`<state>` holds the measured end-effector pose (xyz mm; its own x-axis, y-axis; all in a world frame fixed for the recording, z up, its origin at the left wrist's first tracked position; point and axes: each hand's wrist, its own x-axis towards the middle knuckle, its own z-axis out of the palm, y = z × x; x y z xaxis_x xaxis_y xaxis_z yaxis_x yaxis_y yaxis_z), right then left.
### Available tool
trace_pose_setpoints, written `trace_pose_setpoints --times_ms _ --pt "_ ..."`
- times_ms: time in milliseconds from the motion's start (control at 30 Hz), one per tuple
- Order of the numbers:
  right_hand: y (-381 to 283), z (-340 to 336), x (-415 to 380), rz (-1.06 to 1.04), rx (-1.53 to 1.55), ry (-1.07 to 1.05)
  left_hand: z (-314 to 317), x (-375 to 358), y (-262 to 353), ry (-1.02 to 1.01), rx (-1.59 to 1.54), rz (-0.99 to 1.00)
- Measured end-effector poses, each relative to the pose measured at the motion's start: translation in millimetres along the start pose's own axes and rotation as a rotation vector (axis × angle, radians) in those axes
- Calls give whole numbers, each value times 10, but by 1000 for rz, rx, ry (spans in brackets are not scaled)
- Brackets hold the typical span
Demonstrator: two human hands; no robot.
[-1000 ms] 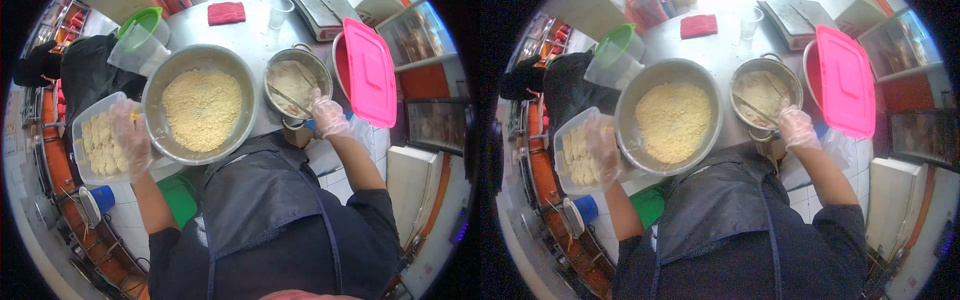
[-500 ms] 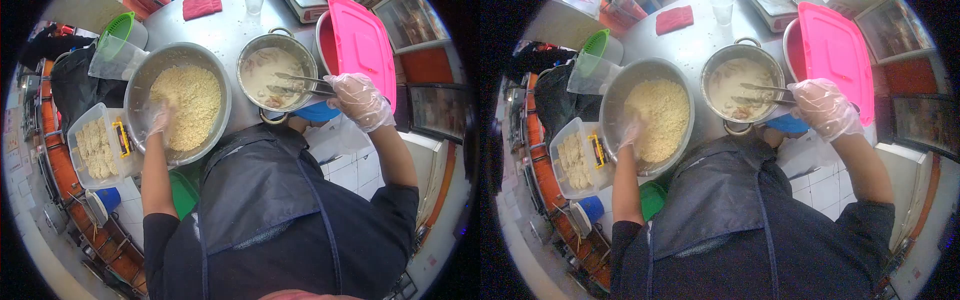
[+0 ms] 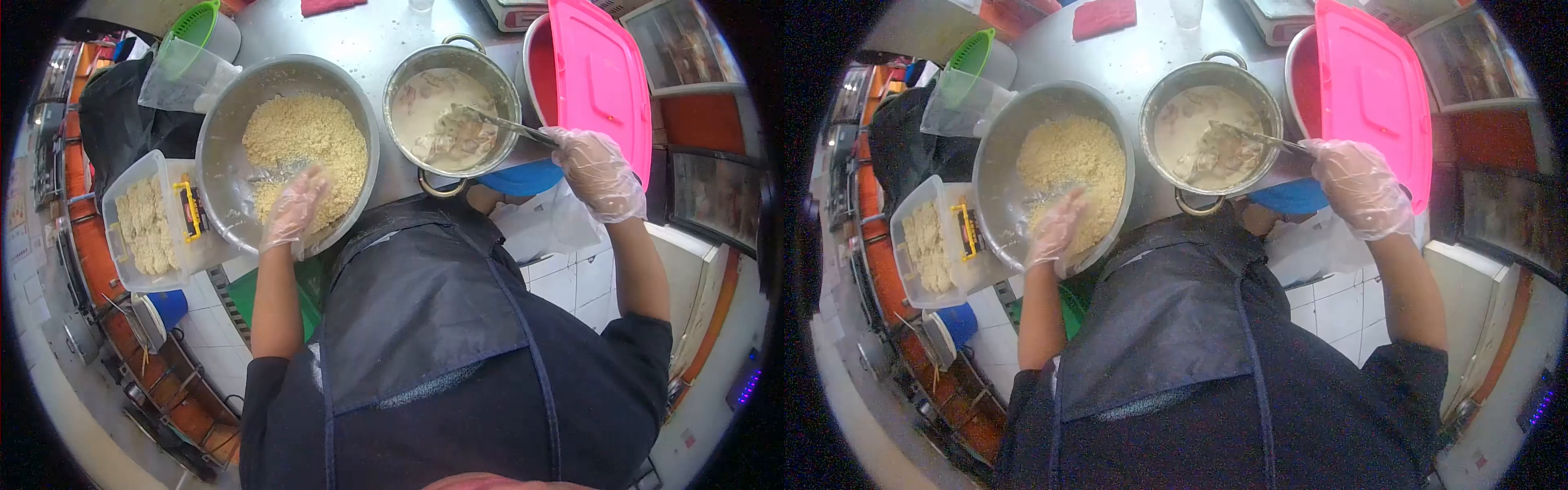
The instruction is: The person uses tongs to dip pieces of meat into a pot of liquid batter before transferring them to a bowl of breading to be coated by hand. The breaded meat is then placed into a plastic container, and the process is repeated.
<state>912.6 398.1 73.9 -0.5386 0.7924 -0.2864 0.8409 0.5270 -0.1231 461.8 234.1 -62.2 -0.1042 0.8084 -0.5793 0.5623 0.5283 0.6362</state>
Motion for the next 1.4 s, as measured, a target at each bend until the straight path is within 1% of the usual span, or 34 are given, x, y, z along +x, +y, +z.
trace_pose_setpoints --times_ms 67,100,167,200,267,300,367,400,467,500,567,600,667,700,733,800,833,867,900,1033,1100,1233,1300,1367,1400 --pt "-44 -57 -48 79 113 19 -132 -11 -102 167 91 6" --pt "-35 -52 -56 76 111 19 -186 6 -199 169 89 5" --pt "-11 -28 -61 60 147 96 -262 64 -483 353 201 -60" --pt "-25 -46 -58 56 148 99 -304 71 -603 358 201 -62" --pt "-61 -99 -63 63 176 152 -364 83 -807 471 512 -155" --pt "-58 -98 -72 60 177 155 -371 93 -871 474 512 -156" --pt "-46 -94 -82 26 95 230 -372 113 -1002 389 470 -250" --pt "-65 -78 -62 22 97 231 -391 98 -927 392 471 -253" --pt "-152 15 -5 -66 -221 302 -362 54 -644 11 229 -377" --pt "-207 87 42 -66 -219 301 -275 56 -586 10 231 -378" --pt "-292 283 130 -100 -300 238 -62 61 -456 -5 416 -363" --pt "-284 395 117 -101 -298 237 27 9 -329 -5 417 -366" --pt "-261 550 102 -343 -100 371 87 -130 -78 -48 432 -302" --pt "-325 463 102 -323 -156 306 106 -115 -142 -51 320 -214" --pt "-355 384 96 -326 -154 307 75 -147 -91 -49 320 -217" --pt "-383 233 81 -210 -210 248 22 -210 20 -79 183 -217" --pt "-379 154 67 -212 -212 247 26 -196 -56 -79 180 -217" --pt "-367 78 53 -187 -223 265 32 -172 -194 -22 181 -174" --pt "-351 34 43 -163 -234 283 23 -186 -195 36 184 -131" --pt "-231 4 24 -233 -191 346 -57 -208 -178 102 228 -147" --pt "-278 43 101 -158 -259 204 -73 -185 -225 156 149 -57" --pt "-400 227 209 -209 -291 192 -86 -186 -91 130 181 -121" --pt "-380 254 188 -209 -286 215 -74 -208 -68 132 73 -139" --pt "-324 240 156 -214 -286 237 -52 -158 -247 143 58 -123" --pt "-285 218 138 -176 -255 212 -48 -162 -249 152 46 -106"
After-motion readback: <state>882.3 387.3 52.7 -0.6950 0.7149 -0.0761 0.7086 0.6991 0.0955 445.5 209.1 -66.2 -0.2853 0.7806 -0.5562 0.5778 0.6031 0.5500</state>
